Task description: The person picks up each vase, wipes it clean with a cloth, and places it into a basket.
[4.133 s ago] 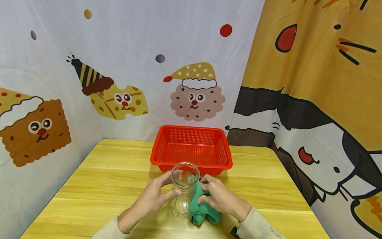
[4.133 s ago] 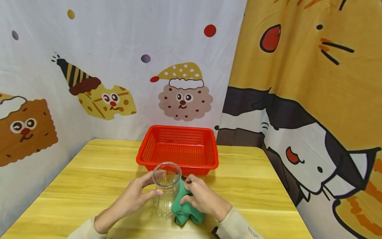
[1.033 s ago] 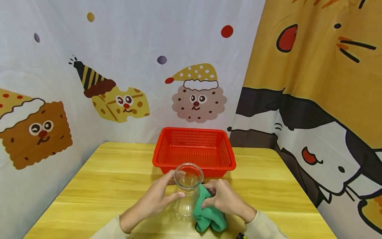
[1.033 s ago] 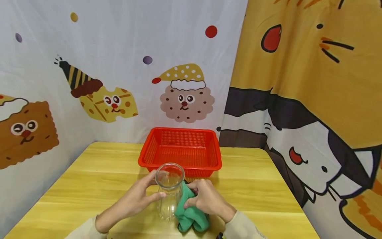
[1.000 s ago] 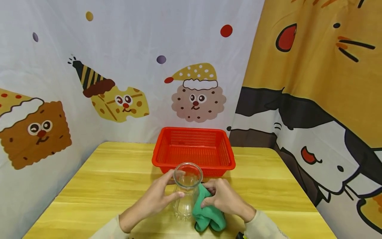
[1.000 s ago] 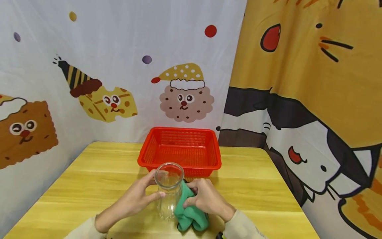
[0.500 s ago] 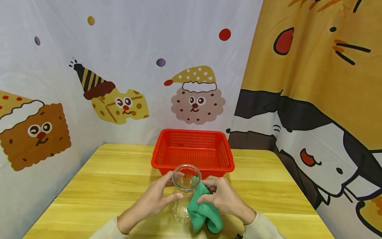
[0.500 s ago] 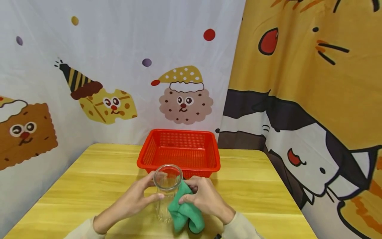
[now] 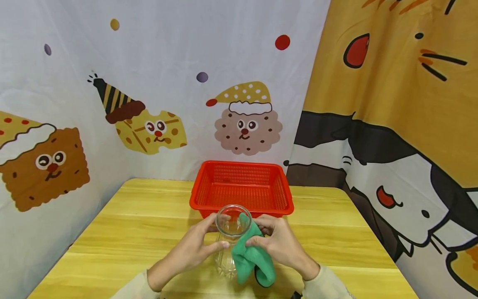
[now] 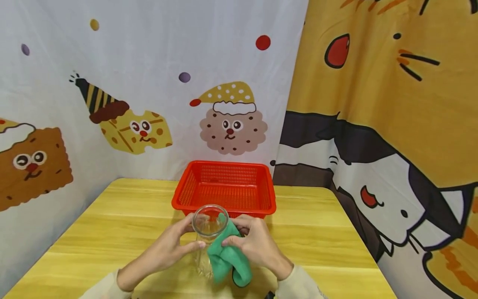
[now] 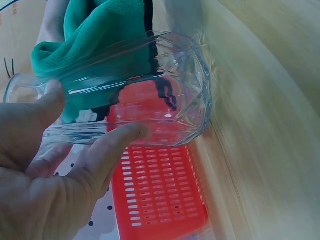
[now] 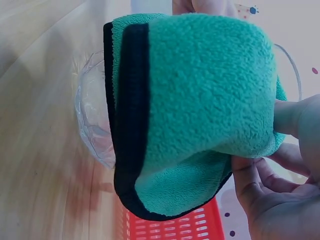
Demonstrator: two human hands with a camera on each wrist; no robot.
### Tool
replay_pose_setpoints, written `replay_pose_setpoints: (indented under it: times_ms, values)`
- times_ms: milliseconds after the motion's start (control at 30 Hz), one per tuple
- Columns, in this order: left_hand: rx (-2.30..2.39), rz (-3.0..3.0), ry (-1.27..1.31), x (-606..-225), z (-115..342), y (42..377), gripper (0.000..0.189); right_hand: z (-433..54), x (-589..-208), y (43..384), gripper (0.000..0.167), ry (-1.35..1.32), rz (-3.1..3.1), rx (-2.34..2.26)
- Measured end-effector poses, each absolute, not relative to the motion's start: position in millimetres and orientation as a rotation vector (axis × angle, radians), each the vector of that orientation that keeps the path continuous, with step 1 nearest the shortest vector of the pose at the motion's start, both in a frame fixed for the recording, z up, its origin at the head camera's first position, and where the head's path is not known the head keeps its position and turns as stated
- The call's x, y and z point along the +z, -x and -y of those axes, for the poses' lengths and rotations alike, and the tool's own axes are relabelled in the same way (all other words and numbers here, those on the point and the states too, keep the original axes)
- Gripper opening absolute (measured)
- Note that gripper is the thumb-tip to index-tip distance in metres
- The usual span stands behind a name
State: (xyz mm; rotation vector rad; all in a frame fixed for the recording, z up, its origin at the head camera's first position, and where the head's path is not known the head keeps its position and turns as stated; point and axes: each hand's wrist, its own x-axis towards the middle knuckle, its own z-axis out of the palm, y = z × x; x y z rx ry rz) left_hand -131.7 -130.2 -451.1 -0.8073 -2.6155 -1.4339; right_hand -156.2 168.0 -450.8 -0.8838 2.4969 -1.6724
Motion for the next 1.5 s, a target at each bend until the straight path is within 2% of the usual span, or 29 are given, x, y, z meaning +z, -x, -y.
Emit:
replay_pose_setpoints:
  times_ms: [300,633,1000,1133,1367,1500]
  values:
    - [-1.423,2.604,0.82,-451,131,131,0.058,-170,-447,157,0.042,0.855,-2.381,-1.786]
    - [-1.477,2.622,0.809,-447,132,132,0.06,-174,-441,157,0.052,0.871,-2.383,-1.798]
    - [-1.527,2.639,0.786,-446,133,133,0.064,-173,-442,156,0.047,0.893,-2.443,-1.771]
    - [-1.555,2.639,0.797,-445,134,133,0.063,-173,-441,155,0.05,0.904,-2.452,-1.763]
    - [-1.567,2.631,0.819,-444,135,132,0.063,-172,-440,154,0.066,0.933,-2.483,-1.745]
    - [-1.562,2.629,0.835,-443,135,132,0.062,-171,-439,153,0.062,0.963,-2.564,-1.678]
